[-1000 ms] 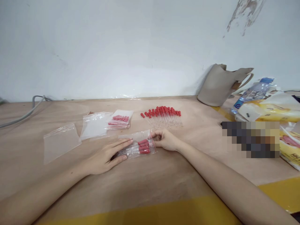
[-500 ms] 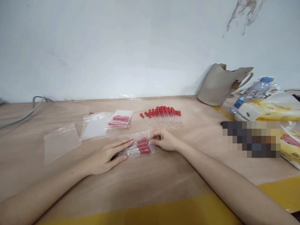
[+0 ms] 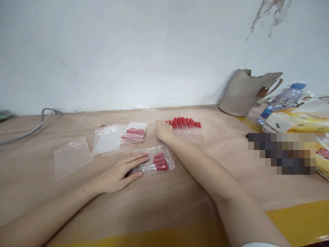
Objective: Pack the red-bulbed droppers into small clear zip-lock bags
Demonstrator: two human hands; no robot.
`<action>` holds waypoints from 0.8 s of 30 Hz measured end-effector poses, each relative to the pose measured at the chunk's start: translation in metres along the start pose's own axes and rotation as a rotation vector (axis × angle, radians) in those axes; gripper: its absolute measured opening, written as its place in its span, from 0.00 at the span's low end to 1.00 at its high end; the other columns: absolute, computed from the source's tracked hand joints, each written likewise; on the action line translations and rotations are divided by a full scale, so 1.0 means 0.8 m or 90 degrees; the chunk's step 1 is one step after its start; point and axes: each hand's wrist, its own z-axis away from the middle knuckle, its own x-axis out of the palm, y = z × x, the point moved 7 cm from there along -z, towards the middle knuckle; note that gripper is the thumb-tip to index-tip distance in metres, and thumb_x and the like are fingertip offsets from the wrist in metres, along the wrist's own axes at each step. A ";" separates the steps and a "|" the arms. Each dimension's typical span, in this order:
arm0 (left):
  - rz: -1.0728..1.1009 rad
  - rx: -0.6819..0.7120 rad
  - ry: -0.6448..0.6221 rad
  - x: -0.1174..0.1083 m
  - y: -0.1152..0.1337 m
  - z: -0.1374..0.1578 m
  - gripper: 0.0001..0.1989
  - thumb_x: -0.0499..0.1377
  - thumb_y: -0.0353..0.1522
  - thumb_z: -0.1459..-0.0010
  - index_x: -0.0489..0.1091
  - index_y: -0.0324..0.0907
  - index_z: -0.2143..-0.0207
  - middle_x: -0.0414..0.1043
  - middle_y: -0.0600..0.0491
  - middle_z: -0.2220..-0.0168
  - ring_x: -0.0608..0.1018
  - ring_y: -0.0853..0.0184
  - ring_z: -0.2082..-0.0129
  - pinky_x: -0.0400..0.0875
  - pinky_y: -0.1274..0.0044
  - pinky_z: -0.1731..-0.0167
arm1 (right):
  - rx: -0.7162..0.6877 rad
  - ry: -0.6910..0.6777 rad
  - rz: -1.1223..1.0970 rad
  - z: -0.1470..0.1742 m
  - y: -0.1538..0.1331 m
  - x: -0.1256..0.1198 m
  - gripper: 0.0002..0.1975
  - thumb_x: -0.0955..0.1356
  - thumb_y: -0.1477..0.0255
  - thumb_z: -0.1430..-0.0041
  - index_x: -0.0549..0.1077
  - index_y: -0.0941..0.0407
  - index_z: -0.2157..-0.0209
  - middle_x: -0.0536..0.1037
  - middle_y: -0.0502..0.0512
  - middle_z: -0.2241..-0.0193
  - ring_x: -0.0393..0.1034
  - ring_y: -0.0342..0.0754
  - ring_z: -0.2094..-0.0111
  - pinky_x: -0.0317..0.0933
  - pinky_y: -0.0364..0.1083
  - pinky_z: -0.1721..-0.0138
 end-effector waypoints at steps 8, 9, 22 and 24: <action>0.005 0.005 0.003 -0.001 0.003 0.000 0.22 0.48 0.38 0.37 0.55 0.46 0.41 0.55 0.50 0.40 0.60 0.61 0.42 0.57 0.66 0.44 | 0.073 -0.033 0.010 -0.013 -0.011 0.015 0.16 0.59 0.77 0.44 0.66 0.65 0.53 0.68 0.73 0.54 0.69 0.56 0.55 0.63 0.50 0.59; 0.005 0.005 0.002 -0.002 0.003 0.000 0.22 0.48 0.38 0.37 0.55 0.45 0.41 0.55 0.49 0.40 0.60 0.61 0.42 0.57 0.66 0.44 | 0.079 -0.029 0.007 -0.012 -0.012 0.015 0.17 0.59 0.77 0.44 0.66 0.65 0.53 0.68 0.73 0.54 0.69 0.56 0.55 0.63 0.50 0.59; 0.002 0.013 0.007 -0.003 0.004 0.001 0.22 0.48 0.39 0.37 0.55 0.47 0.41 0.56 0.50 0.41 0.61 0.61 0.42 0.57 0.65 0.44 | -0.071 0.351 -0.490 0.048 0.072 -0.089 0.12 0.58 0.64 0.40 0.64 0.57 0.62 0.73 0.55 0.69 0.67 0.45 0.70 0.62 0.46 0.67; 0.001 0.014 0.010 -0.004 0.004 0.001 0.22 0.48 0.39 0.37 0.55 0.47 0.41 0.56 0.50 0.41 0.61 0.61 0.42 0.57 0.65 0.44 | 0.000 0.326 -0.635 0.069 0.110 -0.082 0.14 0.57 0.59 0.41 0.61 0.54 0.62 0.72 0.51 0.73 0.62 0.41 0.80 0.59 0.42 0.78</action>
